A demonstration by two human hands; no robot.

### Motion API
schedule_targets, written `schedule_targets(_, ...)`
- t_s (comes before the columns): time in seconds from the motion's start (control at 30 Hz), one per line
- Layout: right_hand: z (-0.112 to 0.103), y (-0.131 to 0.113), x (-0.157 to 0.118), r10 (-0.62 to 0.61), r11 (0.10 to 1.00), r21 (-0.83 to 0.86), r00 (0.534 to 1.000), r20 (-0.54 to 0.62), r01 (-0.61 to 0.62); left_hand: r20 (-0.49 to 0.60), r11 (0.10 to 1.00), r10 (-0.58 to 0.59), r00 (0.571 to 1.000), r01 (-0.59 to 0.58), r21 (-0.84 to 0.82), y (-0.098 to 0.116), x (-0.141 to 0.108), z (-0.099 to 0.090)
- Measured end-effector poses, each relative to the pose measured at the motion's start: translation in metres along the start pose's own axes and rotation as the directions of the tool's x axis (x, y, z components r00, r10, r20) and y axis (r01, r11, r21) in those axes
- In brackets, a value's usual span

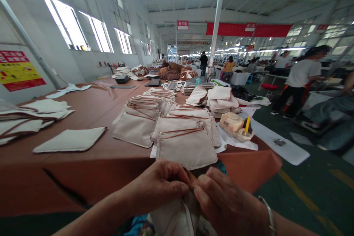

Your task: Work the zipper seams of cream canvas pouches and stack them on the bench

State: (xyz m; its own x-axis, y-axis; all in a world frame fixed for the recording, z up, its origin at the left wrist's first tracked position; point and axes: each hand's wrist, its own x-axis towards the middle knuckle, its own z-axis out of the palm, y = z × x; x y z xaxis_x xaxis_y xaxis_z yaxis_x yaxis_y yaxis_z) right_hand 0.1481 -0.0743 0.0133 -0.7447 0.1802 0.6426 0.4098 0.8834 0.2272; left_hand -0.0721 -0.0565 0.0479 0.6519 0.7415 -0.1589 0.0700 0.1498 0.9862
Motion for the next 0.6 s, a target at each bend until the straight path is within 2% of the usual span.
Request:
schedule_targets(0.07,0.004,-0.006,-0.006,0.054,0.994,0.098,0.998,-0.037,-0.050,0.014,1.000,-0.003,1.000,0.003,-0.020,0.001,-0.001,0.001)
schedule_targets(0.13,0.007,-0.007,-0.008,0.243,0.929,0.305,0.967,-0.074,-0.210,0.007,1.000,-0.006,1.000,0.006,-0.027,0.001,-0.002,0.000)
schedule_targets(0.2,0.007,-0.001,-0.006,0.481,0.736,0.565,0.875,-0.049,-0.373,0.000,1.000,-0.009,1.000,0.009,-0.014,0.003,-0.003,-0.001)
schedule_targets(0.27,0.008,0.008,-0.002,0.595,0.478,0.751,0.797,0.104,-0.455,0.007,0.999,-0.028,1.000,0.027,0.021,0.004,-0.003,-0.002)
schedule_targets(0.33,0.009,0.016,0.003,0.515,0.257,0.827,0.795,0.321,-0.500,-0.018,0.997,-0.044,0.999,0.045,0.067,0.006,-0.003,-0.002)
schedule_targets(0.4,0.011,0.020,0.007,0.378,0.120,0.838,0.805,0.457,-0.532,-0.051,0.993,-0.038,0.998,0.043,0.109,0.007,-0.004,-0.002)
schedule_targets(0.47,0.013,0.022,0.010,0.322,0.058,0.852,0.818,0.477,-0.520,-0.067,0.988,-0.031,0.997,0.041,0.146,0.007,-0.005,-0.003)
schedule_targets(0.6,0.011,0.023,0.013,0.317,-0.002,0.866,0.821,0.475,-0.500,-0.030,0.978,-0.095,0.995,0.099,0.183,0.007,-0.004,-0.008)
